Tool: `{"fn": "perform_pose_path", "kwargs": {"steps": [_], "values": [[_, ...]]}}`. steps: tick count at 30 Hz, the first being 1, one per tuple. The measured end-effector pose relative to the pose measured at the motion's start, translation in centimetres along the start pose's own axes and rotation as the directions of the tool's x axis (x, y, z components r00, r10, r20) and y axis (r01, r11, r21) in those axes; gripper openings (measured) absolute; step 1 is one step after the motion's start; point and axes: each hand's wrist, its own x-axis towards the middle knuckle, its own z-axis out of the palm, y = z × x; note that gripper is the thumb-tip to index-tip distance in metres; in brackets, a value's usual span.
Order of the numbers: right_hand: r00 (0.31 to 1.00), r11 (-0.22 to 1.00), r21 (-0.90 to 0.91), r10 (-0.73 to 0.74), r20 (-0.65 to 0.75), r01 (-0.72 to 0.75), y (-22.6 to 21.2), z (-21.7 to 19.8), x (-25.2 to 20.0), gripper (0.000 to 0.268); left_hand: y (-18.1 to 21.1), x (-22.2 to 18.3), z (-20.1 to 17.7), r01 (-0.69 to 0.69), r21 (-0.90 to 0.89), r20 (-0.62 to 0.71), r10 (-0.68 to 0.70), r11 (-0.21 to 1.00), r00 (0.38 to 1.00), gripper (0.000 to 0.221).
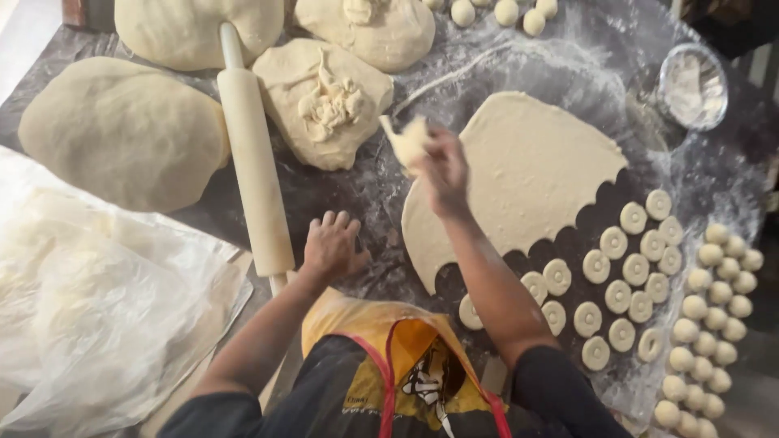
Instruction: Cutting donut shapes out of a flat sheet of dough using a metal cutter and arranging them on the work table.
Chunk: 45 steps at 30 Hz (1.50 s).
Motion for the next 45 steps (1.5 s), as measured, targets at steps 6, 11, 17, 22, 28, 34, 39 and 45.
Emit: {"fn": "perform_pose_path", "kwargs": {"steps": [6, 11, 17, 22, 28, 34, 39, 45], "values": [[0.97, 0.595, -0.786, 0.039, 0.239, 0.17, 9.0, 10.7, 12.2, 0.028, -1.0, 0.0, 0.6, 0.03, -0.086, -0.127, -0.041, 0.996, 0.991, 0.047], [0.811, 0.2, -0.906, 0.404, 0.424, 0.374, 10.0, 17.1, 12.9, 0.088, -1.4, 0.8, 0.9, 0.076, -0.164, -0.17, -0.104, 0.984, 0.98, 0.051], [0.617, 0.386, -0.879, 0.63, 0.473, 0.28, 11.4, 14.2, 16.8, 0.082, -1.5, 1.6, 0.2, 0.019, -0.111, -0.136, -0.034, 0.994, 0.99, 0.049], [0.902, 0.615, -0.661, -0.268, 0.338, 0.431, 3.4, 7.5, 9.6, 0.026, -1.4, 3.4, -0.9, -0.062, -0.083, -0.091, 0.054, 0.995, 0.994, 0.053], [0.888, 0.749, -0.484, 0.329, -0.32, -0.452, 6.7, -6.1, -17.1, 0.022, -0.6, 4.0, -2.4, -0.143, 0.006, 0.207, 0.138, 0.99, 0.968, 0.053], [0.374, 0.682, 0.028, 0.434, -0.82, -0.731, 4.0, -12.1, -33.5, 0.028, -0.5, 4.2, 0.2, -0.199, 0.152, 0.312, 0.144, 0.968, 0.939, 0.069], [0.445, 0.707, -0.166, 0.229, -0.866, -0.688, 5.0, -13.4, -28.0, 0.045, -0.8, 3.9, 1.9, -0.045, 0.142, 0.117, 0.029, 0.989, 0.993, 0.069], [0.546, 0.541, -0.476, -0.037, -0.837, -0.693, 16.4, -23.6, -21.6, 0.073, -1.8, 2.4, 4.8, 0.039, 0.151, -0.151, -0.016, 0.988, 0.988, 0.076]]}}
